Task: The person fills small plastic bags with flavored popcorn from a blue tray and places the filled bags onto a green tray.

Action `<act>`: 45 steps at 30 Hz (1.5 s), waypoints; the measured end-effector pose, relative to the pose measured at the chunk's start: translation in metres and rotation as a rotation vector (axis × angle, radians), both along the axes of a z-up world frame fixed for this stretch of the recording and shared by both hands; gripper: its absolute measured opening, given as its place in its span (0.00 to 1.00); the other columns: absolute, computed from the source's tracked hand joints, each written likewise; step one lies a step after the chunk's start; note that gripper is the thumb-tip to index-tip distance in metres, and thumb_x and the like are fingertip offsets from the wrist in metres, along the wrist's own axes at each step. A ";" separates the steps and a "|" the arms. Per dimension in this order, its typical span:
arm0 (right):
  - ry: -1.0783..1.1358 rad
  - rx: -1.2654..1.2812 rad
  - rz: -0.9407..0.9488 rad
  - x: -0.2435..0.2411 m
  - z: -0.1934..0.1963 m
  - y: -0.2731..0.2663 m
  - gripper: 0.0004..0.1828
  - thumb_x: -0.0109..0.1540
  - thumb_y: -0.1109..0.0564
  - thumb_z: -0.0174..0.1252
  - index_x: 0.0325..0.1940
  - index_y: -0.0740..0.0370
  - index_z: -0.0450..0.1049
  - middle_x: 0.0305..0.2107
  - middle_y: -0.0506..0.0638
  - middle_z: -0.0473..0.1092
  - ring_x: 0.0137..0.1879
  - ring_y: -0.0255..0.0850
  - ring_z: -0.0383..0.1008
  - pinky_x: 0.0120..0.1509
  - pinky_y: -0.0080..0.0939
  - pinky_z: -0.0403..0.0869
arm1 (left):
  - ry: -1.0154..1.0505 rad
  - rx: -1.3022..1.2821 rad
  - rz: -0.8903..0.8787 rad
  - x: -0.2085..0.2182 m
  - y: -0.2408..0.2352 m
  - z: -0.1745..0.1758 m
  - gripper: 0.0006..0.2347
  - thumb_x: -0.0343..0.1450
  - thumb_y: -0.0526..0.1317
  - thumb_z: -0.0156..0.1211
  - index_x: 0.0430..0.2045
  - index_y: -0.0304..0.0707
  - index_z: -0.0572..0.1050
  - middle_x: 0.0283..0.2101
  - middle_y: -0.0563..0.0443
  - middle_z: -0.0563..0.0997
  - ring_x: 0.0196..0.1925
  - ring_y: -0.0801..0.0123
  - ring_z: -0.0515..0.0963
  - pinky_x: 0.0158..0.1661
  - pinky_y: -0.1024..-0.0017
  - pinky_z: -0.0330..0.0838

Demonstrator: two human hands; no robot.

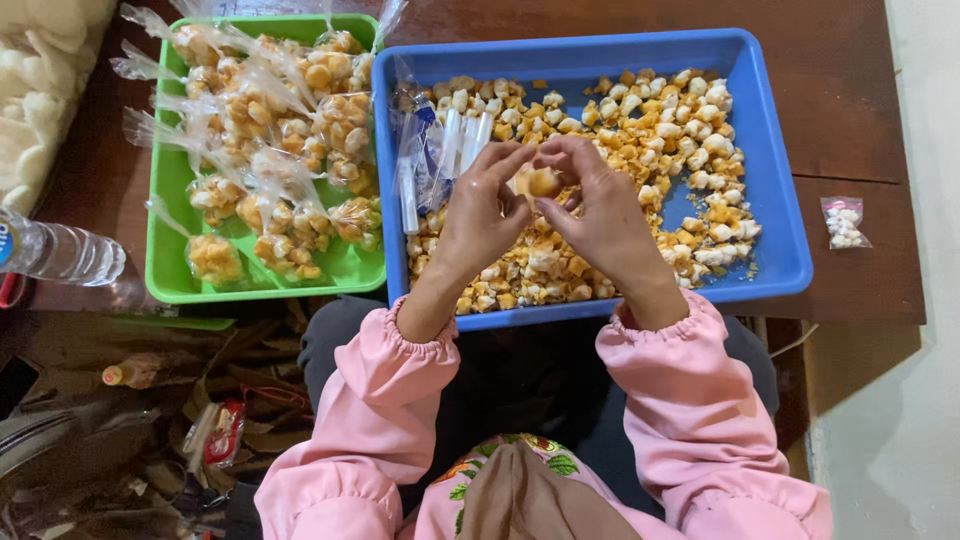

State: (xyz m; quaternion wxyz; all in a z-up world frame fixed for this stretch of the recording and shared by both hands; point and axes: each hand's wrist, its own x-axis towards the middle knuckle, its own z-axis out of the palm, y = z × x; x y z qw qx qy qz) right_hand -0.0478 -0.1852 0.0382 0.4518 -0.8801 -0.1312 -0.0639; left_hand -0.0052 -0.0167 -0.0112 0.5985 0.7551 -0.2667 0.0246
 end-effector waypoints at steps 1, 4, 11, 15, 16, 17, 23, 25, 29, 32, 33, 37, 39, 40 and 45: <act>0.002 -0.001 0.002 0.000 0.002 0.001 0.27 0.62 0.66 0.65 0.63 0.59 0.63 0.51 0.63 0.75 0.47 0.48 0.79 0.43 0.40 0.77 | 0.002 -0.001 0.002 0.000 0.000 0.000 0.23 0.63 0.22 0.56 0.56 0.24 0.73 0.53 0.38 0.76 0.25 0.70 0.80 0.27 0.73 0.75; -0.053 -0.073 0.007 -0.002 0.008 0.009 0.20 0.64 0.65 0.64 0.59 0.62 0.70 0.49 0.63 0.76 0.47 0.52 0.81 0.43 0.42 0.79 | 0.021 -0.040 0.002 -0.002 0.003 0.005 0.23 0.63 0.23 0.55 0.56 0.25 0.73 0.53 0.38 0.76 0.24 0.69 0.80 0.25 0.74 0.73; -0.041 -0.693 0.027 -0.020 -0.026 -0.006 0.15 0.64 0.46 0.63 0.52 0.51 0.77 0.44 0.53 0.70 0.41 0.56 0.79 0.42 0.56 0.79 | 0.193 -0.124 0.110 -0.005 0.022 0.019 0.22 0.66 0.22 0.54 0.58 0.27 0.73 0.56 0.40 0.75 0.28 0.77 0.75 0.28 0.81 0.71; 0.200 -0.785 0.058 -0.029 -0.097 -0.014 0.24 0.59 0.42 0.65 0.56 0.51 0.73 0.41 0.53 0.71 0.45 0.59 0.79 0.50 0.60 0.79 | 0.149 -0.187 0.135 -0.003 0.027 0.014 0.22 0.65 0.23 0.53 0.56 0.30 0.75 0.54 0.41 0.76 0.29 0.79 0.74 0.28 0.82 0.70; 0.205 -0.787 0.054 -0.027 -0.093 -0.017 0.24 0.59 0.42 0.65 0.56 0.51 0.73 0.41 0.53 0.71 0.45 0.59 0.79 0.50 0.60 0.79 | 0.153 -0.188 0.130 -0.002 0.028 0.011 0.22 0.65 0.23 0.53 0.56 0.30 0.75 0.54 0.41 0.76 0.29 0.79 0.74 0.28 0.82 0.70; 0.147 -0.772 0.034 -0.026 -0.089 -0.021 0.23 0.58 0.47 0.65 0.55 0.53 0.73 0.39 0.54 0.71 0.41 0.60 0.79 0.45 0.61 0.78 | 0.131 -0.188 0.115 0.000 0.028 0.008 0.23 0.65 0.24 0.53 0.56 0.32 0.76 0.54 0.43 0.76 0.29 0.79 0.75 0.27 0.83 0.70; -0.126 -0.099 -0.044 -0.027 -0.017 -0.020 0.29 0.60 0.55 0.64 0.66 0.52 0.72 0.41 0.48 0.74 0.34 0.40 0.79 0.35 0.38 0.73 | 0.050 -0.065 -0.030 -0.005 0.001 -0.002 0.23 0.63 0.25 0.56 0.55 0.31 0.76 0.53 0.39 0.78 0.27 0.70 0.79 0.27 0.79 0.73; -0.113 0.045 -0.042 -0.026 -0.011 -0.012 0.29 0.61 0.57 0.61 0.68 0.55 0.70 0.38 0.50 0.75 0.33 0.40 0.79 0.34 0.34 0.72 | 0.024 -0.037 -0.063 -0.009 -0.006 0.001 0.23 0.62 0.25 0.56 0.55 0.31 0.76 0.53 0.39 0.78 0.27 0.68 0.80 0.26 0.79 0.73; -0.093 -0.216 -0.101 -0.025 -0.024 -0.001 0.28 0.63 0.57 0.53 0.68 0.56 0.61 0.41 0.61 0.77 0.36 0.59 0.80 0.38 0.58 0.74 | 0.024 -0.022 -0.053 -0.011 -0.006 0.004 0.23 0.62 0.24 0.56 0.56 0.27 0.75 0.53 0.38 0.77 0.27 0.68 0.79 0.26 0.76 0.73; -0.131 -0.473 -0.187 -0.026 -0.032 0.002 0.22 0.66 0.56 0.49 0.65 0.51 0.60 0.35 0.57 0.79 0.34 0.59 0.80 0.38 0.58 0.75 | 0.023 0.005 -0.034 -0.015 -0.008 0.001 0.24 0.63 0.23 0.55 0.56 0.26 0.74 0.54 0.37 0.76 0.26 0.67 0.79 0.26 0.75 0.72; -0.242 -0.638 -0.224 -0.027 -0.034 0.003 0.17 0.67 0.56 0.48 0.61 0.49 0.65 0.33 0.52 0.79 0.31 0.52 0.81 0.36 0.51 0.77 | 0.021 0.022 -0.019 -0.017 -0.009 0.000 0.23 0.63 0.23 0.54 0.56 0.24 0.74 0.55 0.36 0.76 0.26 0.67 0.79 0.26 0.75 0.72; -0.331 -0.487 -0.139 -0.031 -0.013 -0.027 0.09 0.66 0.59 0.56 0.49 0.52 0.77 0.46 0.46 0.75 0.42 0.50 0.81 0.41 0.46 0.78 | 0.055 0.021 -0.041 -0.025 -0.013 0.014 0.23 0.65 0.21 0.54 0.57 0.22 0.73 0.56 0.35 0.75 0.27 0.71 0.77 0.26 0.77 0.71; -0.226 -0.222 -0.156 -0.040 0.017 -0.056 0.08 0.69 0.67 0.56 0.51 0.64 0.76 0.52 0.59 0.70 0.56 0.49 0.73 0.61 0.38 0.78 | 0.141 0.016 -0.028 -0.030 -0.014 0.028 0.22 0.68 0.23 0.54 0.58 0.34 0.73 0.57 0.47 0.74 0.24 0.80 0.69 0.25 0.83 0.70; -0.225 -0.229 -0.153 -0.043 0.003 -0.085 0.08 0.69 0.67 0.56 0.51 0.64 0.76 0.52 0.59 0.70 0.56 0.49 0.73 0.61 0.38 0.78 | 0.143 0.009 -0.026 -0.031 -0.013 0.028 0.22 0.68 0.23 0.54 0.58 0.34 0.73 0.57 0.47 0.74 0.24 0.80 0.69 0.25 0.83 0.70; 0.370 -0.633 -0.285 -0.055 -0.061 -0.166 0.22 0.64 0.43 0.62 0.59 0.52 0.77 0.42 0.59 0.79 0.51 0.61 0.78 0.55 0.63 0.74 | 0.230 -0.362 -0.127 -0.030 -0.008 0.029 0.24 0.66 0.22 0.52 0.60 0.30 0.72 0.59 0.37 0.74 0.27 0.79 0.72 0.27 0.82 0.69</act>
